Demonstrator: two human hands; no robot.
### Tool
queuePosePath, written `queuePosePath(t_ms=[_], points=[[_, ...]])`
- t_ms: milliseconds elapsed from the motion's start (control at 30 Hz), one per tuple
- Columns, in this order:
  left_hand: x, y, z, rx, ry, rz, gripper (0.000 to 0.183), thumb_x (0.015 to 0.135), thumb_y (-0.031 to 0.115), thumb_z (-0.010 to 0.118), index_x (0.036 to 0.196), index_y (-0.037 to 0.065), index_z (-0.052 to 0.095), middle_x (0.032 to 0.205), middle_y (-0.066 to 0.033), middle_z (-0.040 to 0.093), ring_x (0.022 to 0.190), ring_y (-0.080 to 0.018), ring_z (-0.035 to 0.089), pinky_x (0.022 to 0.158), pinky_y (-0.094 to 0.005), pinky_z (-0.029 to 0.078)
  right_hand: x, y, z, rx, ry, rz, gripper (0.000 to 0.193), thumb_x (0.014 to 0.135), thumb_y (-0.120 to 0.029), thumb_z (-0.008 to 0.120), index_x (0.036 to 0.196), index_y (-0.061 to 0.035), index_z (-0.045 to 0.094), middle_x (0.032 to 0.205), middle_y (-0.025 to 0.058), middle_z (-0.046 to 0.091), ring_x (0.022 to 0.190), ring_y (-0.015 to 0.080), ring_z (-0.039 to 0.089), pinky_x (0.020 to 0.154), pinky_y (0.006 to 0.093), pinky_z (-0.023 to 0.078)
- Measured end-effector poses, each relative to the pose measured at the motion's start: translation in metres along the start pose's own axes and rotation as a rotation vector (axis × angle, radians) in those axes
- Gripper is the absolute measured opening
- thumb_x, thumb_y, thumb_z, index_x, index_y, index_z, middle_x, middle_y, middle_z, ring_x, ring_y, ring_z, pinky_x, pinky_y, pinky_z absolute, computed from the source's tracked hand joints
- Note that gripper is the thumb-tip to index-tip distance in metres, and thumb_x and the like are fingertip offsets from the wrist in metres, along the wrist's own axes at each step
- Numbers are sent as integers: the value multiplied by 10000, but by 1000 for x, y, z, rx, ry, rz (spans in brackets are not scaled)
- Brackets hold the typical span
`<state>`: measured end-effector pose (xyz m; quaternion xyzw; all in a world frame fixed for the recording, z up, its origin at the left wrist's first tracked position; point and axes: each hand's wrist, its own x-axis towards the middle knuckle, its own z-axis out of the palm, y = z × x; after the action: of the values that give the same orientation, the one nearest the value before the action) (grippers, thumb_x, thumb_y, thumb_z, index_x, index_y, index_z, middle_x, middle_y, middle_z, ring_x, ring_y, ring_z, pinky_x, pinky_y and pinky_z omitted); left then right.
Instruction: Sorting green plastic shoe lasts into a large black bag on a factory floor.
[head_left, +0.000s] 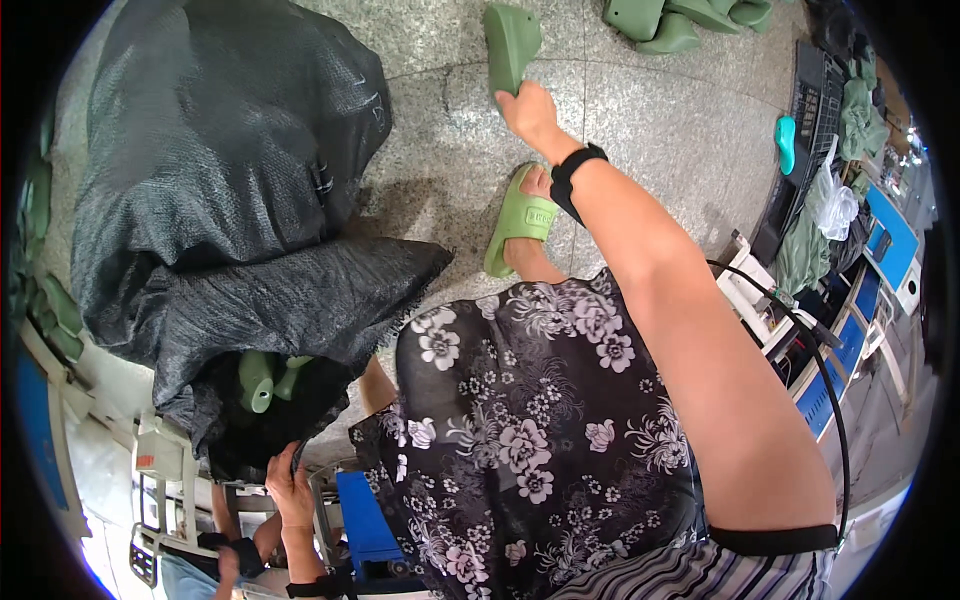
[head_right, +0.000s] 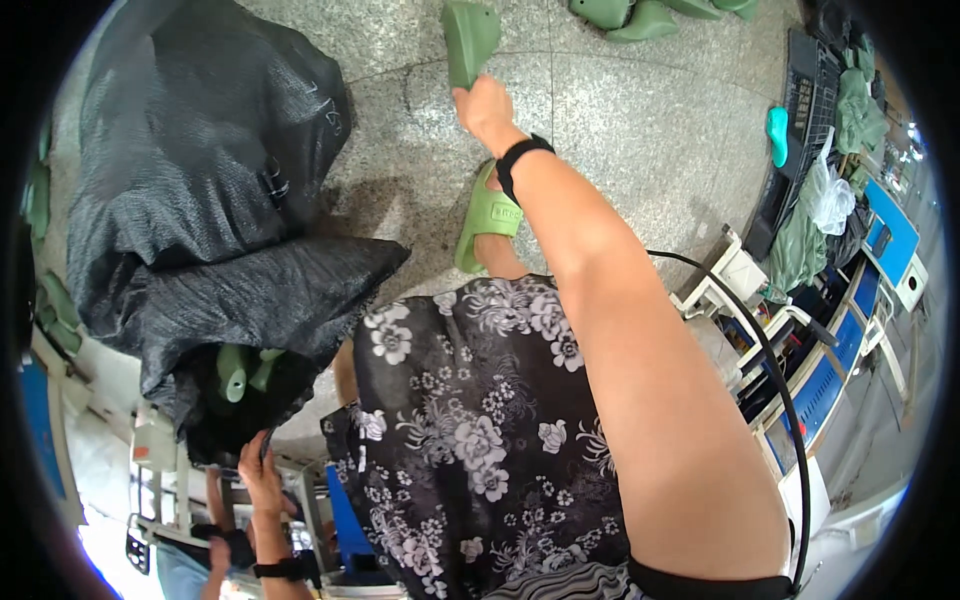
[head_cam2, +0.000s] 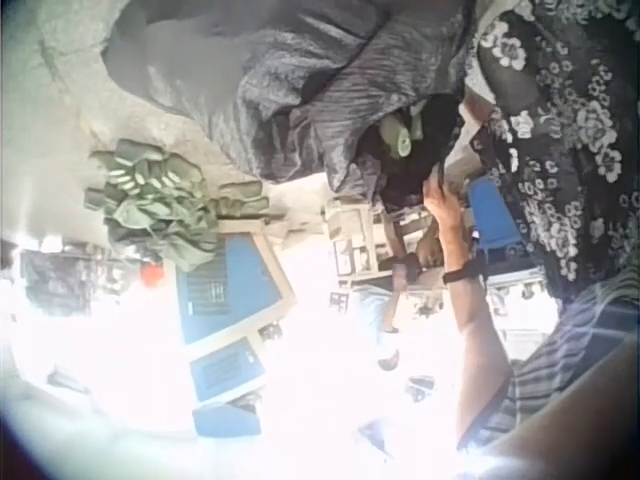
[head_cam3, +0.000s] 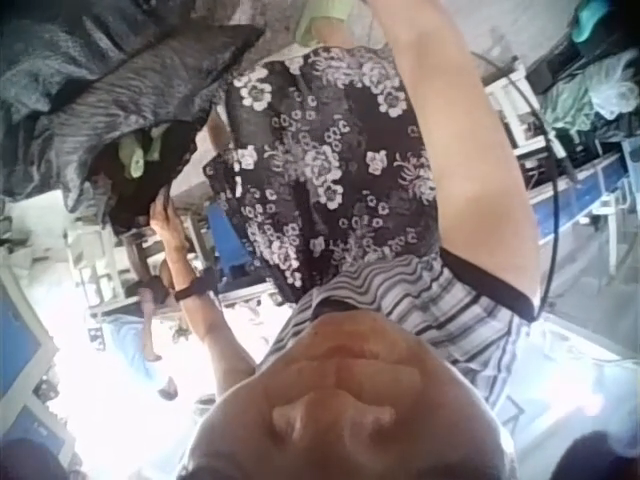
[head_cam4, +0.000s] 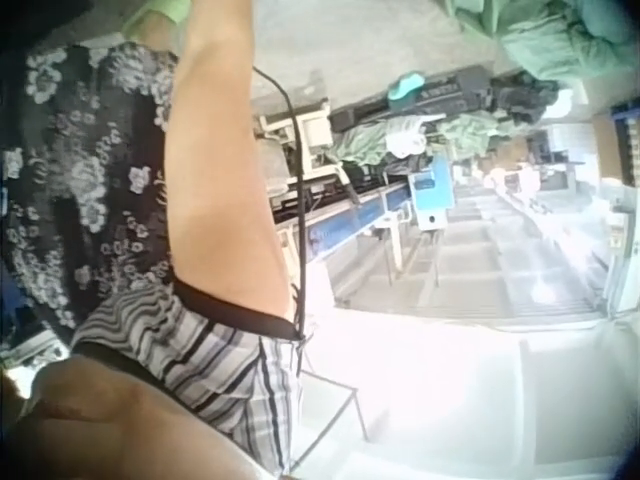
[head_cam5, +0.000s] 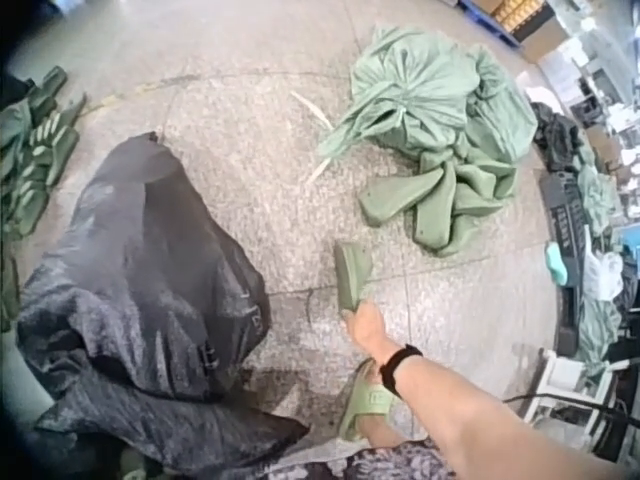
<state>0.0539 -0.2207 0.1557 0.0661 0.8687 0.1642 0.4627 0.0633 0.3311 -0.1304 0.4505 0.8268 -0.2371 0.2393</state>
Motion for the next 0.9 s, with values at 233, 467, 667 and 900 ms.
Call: queuePosePath(t_ms=[233, 467, 667, 900], points=[[-12, 1, -2, 83, 8, 105, 263, 728, 17, 574, 986, 35, 617, 834, -172, 600, 771, -367, 535, 714, -432, 441, -49, 25, -62, 295, -69, 18, 397, 815, -331, 591, 892, 57, 618, 866, 238, 628, 811, 332, 618, 715, 392, 480], [-19, -7, -2, 89, 59, 67, 191, 749, 64, 590, 938, 47, 620, 807, -169, 603, 734, -369, 540, 704, -439, 433, -32, 24, -252, 679, 108, 162, 388, 862, -329, 597, 926, 52, 627, 833, 95, 629, 698, 175, 551, 582, 314, 439], [-18, -18, 8, 132, 71, -18, 191, 751, 112, 627, 941, 89, 629, 773, -161, 602, 745, -350, 565, 668, -427, 446, 2, -6, -303, 472, 68, -215, 525, 854, -358, 613, 1135, 72, 500, 873, 131, 645, 703, 190, 579, 609, 305, 452], [-23, -7, 16, 241, 5, -132, 460, 685, 175, 712, 1128, 190, 587, 819, -127, 632, 800, -323, 603, 690, -428, 476, -169, -78, -72, -142, -649, -411, 1129, 647, -504, 735, 1388, 94, 128, 1374, 281, 323, 1287, 391, 315, 1046, 411, 290]])
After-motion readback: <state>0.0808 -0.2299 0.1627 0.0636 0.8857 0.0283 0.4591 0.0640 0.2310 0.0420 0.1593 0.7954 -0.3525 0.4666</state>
